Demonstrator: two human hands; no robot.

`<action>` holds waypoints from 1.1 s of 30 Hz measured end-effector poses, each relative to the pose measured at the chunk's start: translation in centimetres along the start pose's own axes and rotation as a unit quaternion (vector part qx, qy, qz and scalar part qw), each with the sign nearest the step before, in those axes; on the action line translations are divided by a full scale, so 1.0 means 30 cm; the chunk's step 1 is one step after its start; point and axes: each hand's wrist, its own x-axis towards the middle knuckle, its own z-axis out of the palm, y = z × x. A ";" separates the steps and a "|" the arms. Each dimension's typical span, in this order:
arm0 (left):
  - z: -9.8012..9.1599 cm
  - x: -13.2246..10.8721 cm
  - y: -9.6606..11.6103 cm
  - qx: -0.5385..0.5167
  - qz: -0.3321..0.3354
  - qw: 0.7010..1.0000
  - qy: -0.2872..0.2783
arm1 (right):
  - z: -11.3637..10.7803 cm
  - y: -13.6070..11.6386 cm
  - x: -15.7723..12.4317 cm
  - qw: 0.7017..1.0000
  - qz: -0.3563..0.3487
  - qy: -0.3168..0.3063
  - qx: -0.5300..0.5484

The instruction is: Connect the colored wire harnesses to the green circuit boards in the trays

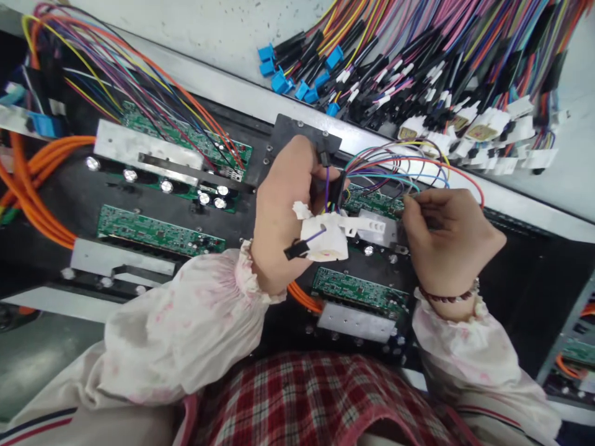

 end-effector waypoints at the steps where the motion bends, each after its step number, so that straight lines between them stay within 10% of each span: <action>1: -0.001 -0.002 -0.001 -0.006 0.002 1.000 -0.002 | 0.000 0.000 -0.001 1.000 0.002 0.003 0.002; 14: -0.004 0.002 0.006 0.008 0.002 1.000 0.015 | -0.035 -0.008 0.002 0.999 -0.025 -0.036 -0.011; 21: -0.023 0.013 0.007 0.038 0.044 0.998 0.020 | -0.032 -0.186 0.064 0.983 -0.152 -0.071 -0.074; 28: -0.170 -0.123 0.031 0.226 0.095 0.964 -0.105 | 0.128 -0.248 0.099 0.974 -0.158 -0.095 -0.128; 33: -0.157 -0.156 0.027 0.284 0.150 0.930 -0.179 | 0.134 -0.265 0.094 0.957 -0.157 -0.133 -0.204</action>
